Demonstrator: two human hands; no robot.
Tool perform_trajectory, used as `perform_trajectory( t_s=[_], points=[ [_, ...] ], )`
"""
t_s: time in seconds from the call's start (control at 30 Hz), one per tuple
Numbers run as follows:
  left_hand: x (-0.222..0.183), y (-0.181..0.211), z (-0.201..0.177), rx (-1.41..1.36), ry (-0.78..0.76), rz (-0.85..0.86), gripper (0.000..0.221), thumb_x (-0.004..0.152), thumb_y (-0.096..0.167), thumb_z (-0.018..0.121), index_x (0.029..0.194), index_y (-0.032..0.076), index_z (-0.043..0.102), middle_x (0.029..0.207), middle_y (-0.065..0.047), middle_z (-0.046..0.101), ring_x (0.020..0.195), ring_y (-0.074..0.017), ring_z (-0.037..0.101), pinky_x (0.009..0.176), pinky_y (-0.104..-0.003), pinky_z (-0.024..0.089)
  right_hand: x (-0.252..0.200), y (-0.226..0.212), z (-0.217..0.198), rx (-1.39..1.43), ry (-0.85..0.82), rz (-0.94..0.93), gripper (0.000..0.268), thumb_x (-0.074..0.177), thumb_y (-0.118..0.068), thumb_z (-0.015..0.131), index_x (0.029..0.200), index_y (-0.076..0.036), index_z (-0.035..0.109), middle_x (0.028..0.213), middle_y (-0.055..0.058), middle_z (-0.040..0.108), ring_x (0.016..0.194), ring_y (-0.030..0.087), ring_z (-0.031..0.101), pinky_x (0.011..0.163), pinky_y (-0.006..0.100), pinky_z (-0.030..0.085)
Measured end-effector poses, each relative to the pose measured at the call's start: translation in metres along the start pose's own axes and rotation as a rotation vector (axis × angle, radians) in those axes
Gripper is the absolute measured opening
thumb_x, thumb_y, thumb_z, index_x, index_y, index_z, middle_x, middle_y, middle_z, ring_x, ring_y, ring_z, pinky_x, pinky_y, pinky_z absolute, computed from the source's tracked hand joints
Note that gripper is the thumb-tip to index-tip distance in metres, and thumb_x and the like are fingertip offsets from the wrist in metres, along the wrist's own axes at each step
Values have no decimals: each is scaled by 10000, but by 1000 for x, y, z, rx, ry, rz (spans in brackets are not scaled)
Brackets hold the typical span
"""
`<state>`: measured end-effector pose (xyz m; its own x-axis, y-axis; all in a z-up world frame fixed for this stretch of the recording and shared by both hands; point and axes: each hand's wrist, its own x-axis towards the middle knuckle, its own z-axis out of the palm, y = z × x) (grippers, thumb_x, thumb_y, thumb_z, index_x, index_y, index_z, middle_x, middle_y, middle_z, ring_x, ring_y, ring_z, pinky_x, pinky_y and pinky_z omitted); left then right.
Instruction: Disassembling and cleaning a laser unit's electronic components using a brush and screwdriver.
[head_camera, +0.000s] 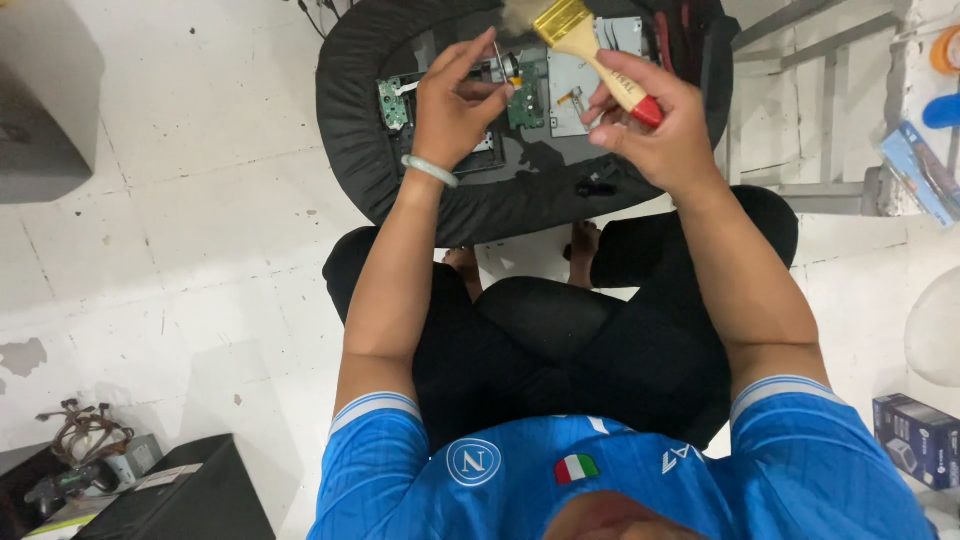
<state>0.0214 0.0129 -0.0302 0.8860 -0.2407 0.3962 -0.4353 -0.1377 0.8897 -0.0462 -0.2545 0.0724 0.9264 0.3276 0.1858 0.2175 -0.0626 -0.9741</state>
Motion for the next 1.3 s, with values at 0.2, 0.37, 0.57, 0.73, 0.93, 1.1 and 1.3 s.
perform_trajectory(
  t_s=[0.2,0.37,0.57,0.73,0.93,1.1,1.3],
  points=[
    [2,0,2,-25,-19,-46,584,981,16,825,1464,188,545,1344,-45,612,996,-173,824,1034,-331,692,8,8,3,-602,185,-474,197,1040,9,775,1208,108,751,898,202,665,709,264,558,630,355,389],
    [0,-10,1,19,-21,-7,595,1006,37,814,1491,199,511,1365,-55,600,1029,-203,826,1057,-362,688,-6,6,22,-881,112,-506,372,998,50,820,1334,80,663,1028,230,703,833,323,668,672,365,534],
    [0,-17,-2,39,-32,-17,562,1004,30,783,1480,187,529,1352,-63,608,976,-194,819,994,-334,711,-10,6,23,-988,-52,-458,311,958,46,818,1262,33,758,787,77,565,628,217,505,541,341,420],
    [3,-10,-3,0,-70,-27,571,1006,53,816,1483,172,526,1412,-65,579,1007,-203,825,1018,-358,724,-16,-13,6,-1172,-220,-141,198,935,-91,727,1116,-48,794,758,55,640,652,263,621,515,382,491],
    [4,-10,-1,37,-94,58,589,1013,64,823,1497,171,505,1353,-57,610,989,-213,822,1020,-382,710,-11,-7,15,-869,51,-468,355,1004,83,815,1343,65,708,856,164,640,651,232,522,556,326,392],
    [4,-14,-2,66,-144,-11,594,992,-5,785,1493,164,514,1360,-73,594,935,-193,822,1024,-355,692,-9,-24,6,-952,-123,-340,196,958,-48,775,1130,44,801,926,156,752,756,276,687,574,354,505],
    [3,-11,-1,81,-158,38,628,991,19,824,1504,178,499,1359,-75,591,957,-224,814,1002,-379,711,-2,-17,6,-734,-40,-259,237,970,26,766,1194,74,707,1042,205,747,887,333,711,734,390,538]
  ],
)
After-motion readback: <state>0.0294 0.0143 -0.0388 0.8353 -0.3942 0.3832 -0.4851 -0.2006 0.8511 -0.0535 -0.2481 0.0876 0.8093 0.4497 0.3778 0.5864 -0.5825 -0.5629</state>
